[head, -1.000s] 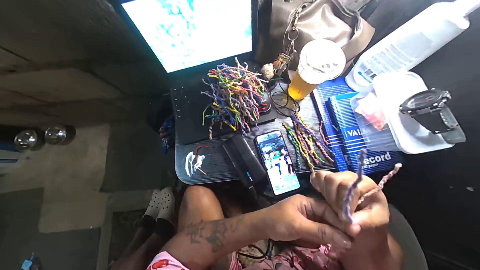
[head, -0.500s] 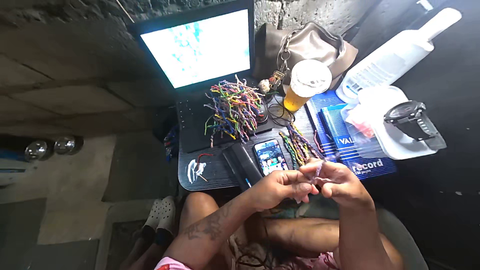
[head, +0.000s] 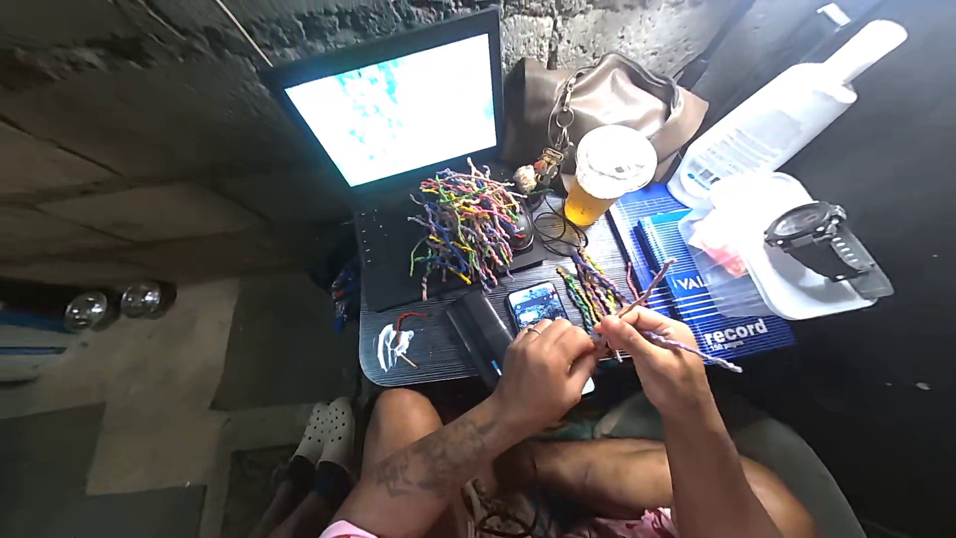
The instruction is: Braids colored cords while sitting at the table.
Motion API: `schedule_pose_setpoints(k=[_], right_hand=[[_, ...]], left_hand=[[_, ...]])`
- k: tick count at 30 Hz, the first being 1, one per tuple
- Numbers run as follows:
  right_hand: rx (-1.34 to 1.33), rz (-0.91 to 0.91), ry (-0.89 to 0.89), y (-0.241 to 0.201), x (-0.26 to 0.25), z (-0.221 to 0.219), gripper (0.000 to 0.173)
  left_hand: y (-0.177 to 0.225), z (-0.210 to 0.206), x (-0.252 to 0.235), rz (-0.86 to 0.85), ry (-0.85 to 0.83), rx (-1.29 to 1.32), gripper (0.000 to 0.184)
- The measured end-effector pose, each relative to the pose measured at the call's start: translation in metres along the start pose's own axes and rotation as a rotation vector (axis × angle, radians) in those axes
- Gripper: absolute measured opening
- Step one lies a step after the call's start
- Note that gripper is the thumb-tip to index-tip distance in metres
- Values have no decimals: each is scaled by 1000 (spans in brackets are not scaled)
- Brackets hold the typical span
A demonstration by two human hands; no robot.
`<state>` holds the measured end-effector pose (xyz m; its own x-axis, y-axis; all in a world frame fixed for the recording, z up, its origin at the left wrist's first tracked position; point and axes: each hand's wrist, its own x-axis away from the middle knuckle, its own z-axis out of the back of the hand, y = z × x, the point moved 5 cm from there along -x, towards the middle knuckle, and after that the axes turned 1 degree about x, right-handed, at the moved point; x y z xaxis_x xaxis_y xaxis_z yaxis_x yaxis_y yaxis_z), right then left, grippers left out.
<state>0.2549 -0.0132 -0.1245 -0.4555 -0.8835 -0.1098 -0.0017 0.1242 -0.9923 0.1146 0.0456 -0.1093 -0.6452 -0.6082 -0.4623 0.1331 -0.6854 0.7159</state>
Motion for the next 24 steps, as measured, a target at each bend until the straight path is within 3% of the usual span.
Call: schedule_pose_setpoints(k=[3, 5, 7, 13, 16, 19, 21, 22, 24], right_hand=[[-63, -13, -160, 2, -2, 4, 13], [-226, -14, -389, 0, -2, 7, 27], [-348, 12, -560, -4, -1, 8, 35], [-302, 79, -499, -4, 0, 9, 10], [-279, 108, -354, -5, 1, 7, 8], [-228, 41, -98, -1, 1, 1, 3], [-198, -4, 7, 2, -1, -4, 7], [-170, -13, 23, 2, -1, -5, 8], [-154, -28, -4, 4, -2, -3, 5]], left_hand=[[-10, -3, -2, 342, -210, 516, 17], [-12, -7, -2, 513, -325, 899, 9], [-11, -11, 0, 616, -400, 1146, 15], [-7, -26, 11, 718, -607, 1401, 20], [-6, -22, 8, 604, -493, 1268, 15], [-2, -1, -1, 198, -151, 499, 15], [0, 2, 0, 41, -21, 151, 16], [-2, 1, 1, 56, -16, 128, 17], [-8, 0, 0, 243, -110, 345, 18]])
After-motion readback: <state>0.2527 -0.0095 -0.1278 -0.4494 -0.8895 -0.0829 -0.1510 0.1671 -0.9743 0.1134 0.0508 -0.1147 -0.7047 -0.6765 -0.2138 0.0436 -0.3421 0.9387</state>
